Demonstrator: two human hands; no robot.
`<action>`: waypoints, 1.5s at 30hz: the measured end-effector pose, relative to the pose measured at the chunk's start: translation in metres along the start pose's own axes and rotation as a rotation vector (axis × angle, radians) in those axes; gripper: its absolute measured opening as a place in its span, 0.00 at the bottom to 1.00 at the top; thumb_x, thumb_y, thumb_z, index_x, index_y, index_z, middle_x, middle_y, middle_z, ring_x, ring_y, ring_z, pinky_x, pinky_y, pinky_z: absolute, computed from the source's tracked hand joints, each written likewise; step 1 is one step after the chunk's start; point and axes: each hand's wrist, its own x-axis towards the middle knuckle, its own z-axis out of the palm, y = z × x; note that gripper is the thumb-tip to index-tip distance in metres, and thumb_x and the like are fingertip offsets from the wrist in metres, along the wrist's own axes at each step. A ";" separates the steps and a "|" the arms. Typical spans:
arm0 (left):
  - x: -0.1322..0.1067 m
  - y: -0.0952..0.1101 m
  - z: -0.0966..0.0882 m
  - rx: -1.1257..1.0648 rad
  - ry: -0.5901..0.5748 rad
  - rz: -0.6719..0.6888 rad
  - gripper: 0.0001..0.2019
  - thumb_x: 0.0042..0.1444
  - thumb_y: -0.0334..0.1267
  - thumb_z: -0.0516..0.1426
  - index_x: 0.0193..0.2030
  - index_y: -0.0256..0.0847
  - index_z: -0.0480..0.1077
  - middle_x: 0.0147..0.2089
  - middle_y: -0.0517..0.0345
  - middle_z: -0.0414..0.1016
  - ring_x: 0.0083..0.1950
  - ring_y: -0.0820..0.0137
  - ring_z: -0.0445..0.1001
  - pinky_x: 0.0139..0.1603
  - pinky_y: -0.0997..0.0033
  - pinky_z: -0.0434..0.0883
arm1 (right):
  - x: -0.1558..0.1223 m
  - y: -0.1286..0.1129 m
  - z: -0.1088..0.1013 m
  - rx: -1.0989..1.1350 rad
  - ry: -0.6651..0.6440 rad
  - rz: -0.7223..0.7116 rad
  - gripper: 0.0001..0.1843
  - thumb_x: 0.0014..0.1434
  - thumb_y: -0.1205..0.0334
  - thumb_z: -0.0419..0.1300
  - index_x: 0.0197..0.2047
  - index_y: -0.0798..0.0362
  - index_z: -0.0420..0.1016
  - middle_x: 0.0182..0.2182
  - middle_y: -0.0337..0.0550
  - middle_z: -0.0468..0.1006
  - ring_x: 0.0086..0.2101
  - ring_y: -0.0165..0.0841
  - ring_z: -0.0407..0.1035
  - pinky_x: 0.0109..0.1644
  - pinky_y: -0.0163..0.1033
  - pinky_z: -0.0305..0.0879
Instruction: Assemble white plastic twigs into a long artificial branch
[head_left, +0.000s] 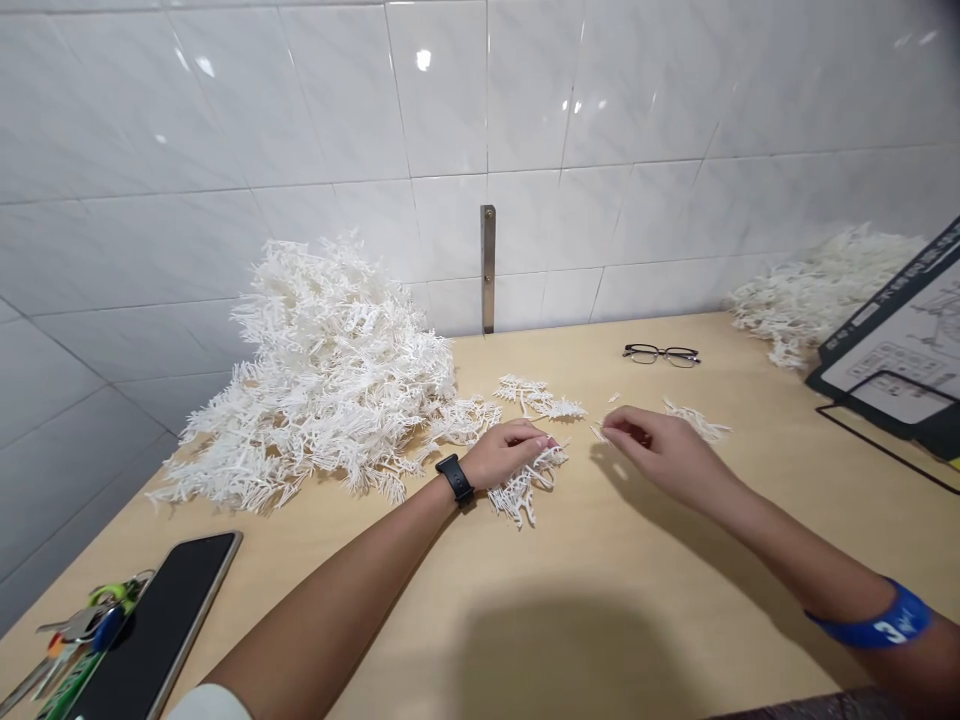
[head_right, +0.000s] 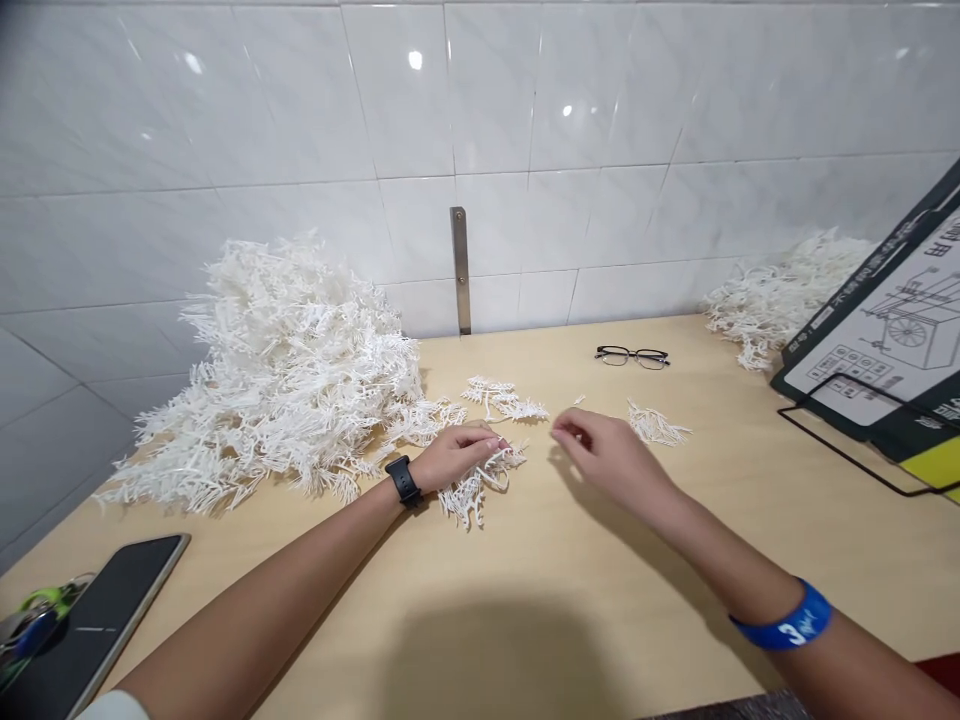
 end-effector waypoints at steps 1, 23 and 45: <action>0.000 0.000 0.000 0.003 0.028 0.014 0.19 0.57 0.50 0.57 0.40 0.34 0.78 0.37 0.53 0.74 0.38 0.71 0.69 0.40 0.73 0.65 | 0.004 -0.014 0.006 0.074 -0.021 -0.028 0.13 0.62 0.53 0.53 0.36 0.51 0.74 0.29 0.42 0.77 0.28 0.34 0.67 0.33 0.38 0.59; 0.007 -0.002 -0.002 -0.315 0.309 -0.088 0.18 0.54 0.50 0.59 0.39 0.34 0.74 0.33 0.56 0.72 0.32 0.73 0.68 0.34 0.73 0.65 | 0.031 -0.031 0.088 0.769 -0.048 -0.004 0.18 0.60 0.48 0.57 0.28 0.53 0.69 0.21 0.36 0.65 0.23 0.29 0.59 0.27 0.36 0.56; 0.004 0.001 -0.002 -0.382 0.220 -0.143 0.19 0.49 0.52 0.63 0.33 0.35 0.70 0.27 0.61 0.67 0.27 0.78 0.61 0.30 0.75 0.59 | 0.038 -0.022 0.083 1.248 0.254 0.288 0.18 0.52 0.45 0.64 0.32 0.50 0.66 0.27 0.35 0.73 0.24 0.28 0.69 0.26 0.34 0.68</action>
